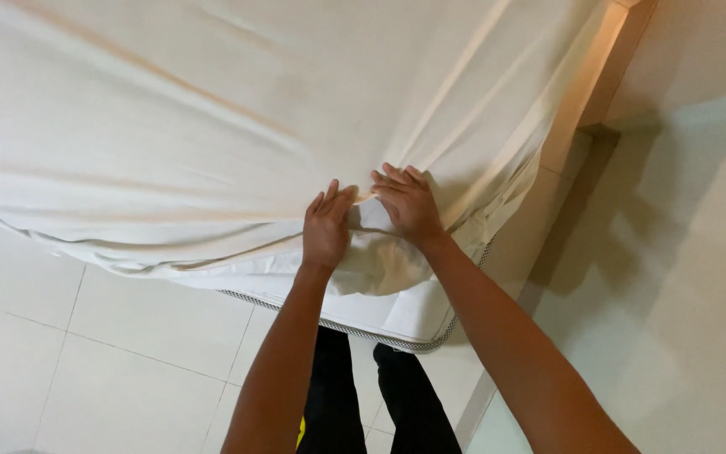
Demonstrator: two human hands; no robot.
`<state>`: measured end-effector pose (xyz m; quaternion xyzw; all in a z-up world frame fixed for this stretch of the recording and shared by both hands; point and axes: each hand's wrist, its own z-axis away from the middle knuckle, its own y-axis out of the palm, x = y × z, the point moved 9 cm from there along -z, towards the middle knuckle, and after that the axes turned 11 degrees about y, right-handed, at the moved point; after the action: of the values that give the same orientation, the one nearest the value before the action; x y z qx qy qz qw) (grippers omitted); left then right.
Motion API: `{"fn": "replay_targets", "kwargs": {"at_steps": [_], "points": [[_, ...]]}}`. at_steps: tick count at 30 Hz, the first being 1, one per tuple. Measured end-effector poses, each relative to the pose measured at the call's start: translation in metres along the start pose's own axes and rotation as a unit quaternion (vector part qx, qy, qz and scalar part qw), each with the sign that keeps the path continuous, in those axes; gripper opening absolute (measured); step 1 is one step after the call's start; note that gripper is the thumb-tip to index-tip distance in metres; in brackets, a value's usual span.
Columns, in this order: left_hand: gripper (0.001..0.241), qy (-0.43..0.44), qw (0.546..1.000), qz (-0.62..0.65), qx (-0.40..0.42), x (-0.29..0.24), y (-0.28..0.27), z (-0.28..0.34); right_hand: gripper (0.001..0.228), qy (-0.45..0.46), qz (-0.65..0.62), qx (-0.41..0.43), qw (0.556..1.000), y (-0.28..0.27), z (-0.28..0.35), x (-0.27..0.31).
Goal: The person moves an orange chair under a wooden desk, then proceeds to make the bed by smoothing and tucking a white fitted sheet over a mattress with a maroon bed skirt. The person adjusts the sheet around the corners and sides of the mattress to ensure it is tight and wrinkle-free.
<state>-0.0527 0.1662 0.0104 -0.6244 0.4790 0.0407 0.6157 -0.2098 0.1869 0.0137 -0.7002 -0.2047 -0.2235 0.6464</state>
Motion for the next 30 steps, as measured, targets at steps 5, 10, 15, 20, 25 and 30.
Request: {"fn": "replay_targets", "kwargs": {"at_steps": [5,10,15,20,25,30], "points": [[0.037,0.006,0.996,-0.082,0.040,-0.010,0.012,0.002,0.031,0.011,-0.001,0.067,0.998,-0.001,0.002,-0.007],[0.050,0.039,0.997,-0.040,0.060,-0.052,0.020,-0.008,0.054,0.005,0.021,0.088,0.996,-0.021,0.020,-0.029],[0.073,0.042,0.991,-0.010,0.125,-0.069,0.079,-0.004,0.066,0.007,0.095,0.133,0.986,-0.029,0.040,-0.088],[0.091,0.036,0.989,0.000,0.143,-0.113,0.089,-0.015,0.088,0.049,0.036,0.217,0.974,-0.071,0.059,-0.101],[0.110,0.052,0.981,-0.004,0.185,-0.128,0.120,-0.010,0.094,0.022,0.075,0.217,0.973,-0.060,0.071,-0.102],[0.072,0.084,0.962,-0.163,0.200,-0.111,0.152,0.008,0.073,0.041,0.097,0.158,0.982,-0.045,0.075,-0.113]]}}
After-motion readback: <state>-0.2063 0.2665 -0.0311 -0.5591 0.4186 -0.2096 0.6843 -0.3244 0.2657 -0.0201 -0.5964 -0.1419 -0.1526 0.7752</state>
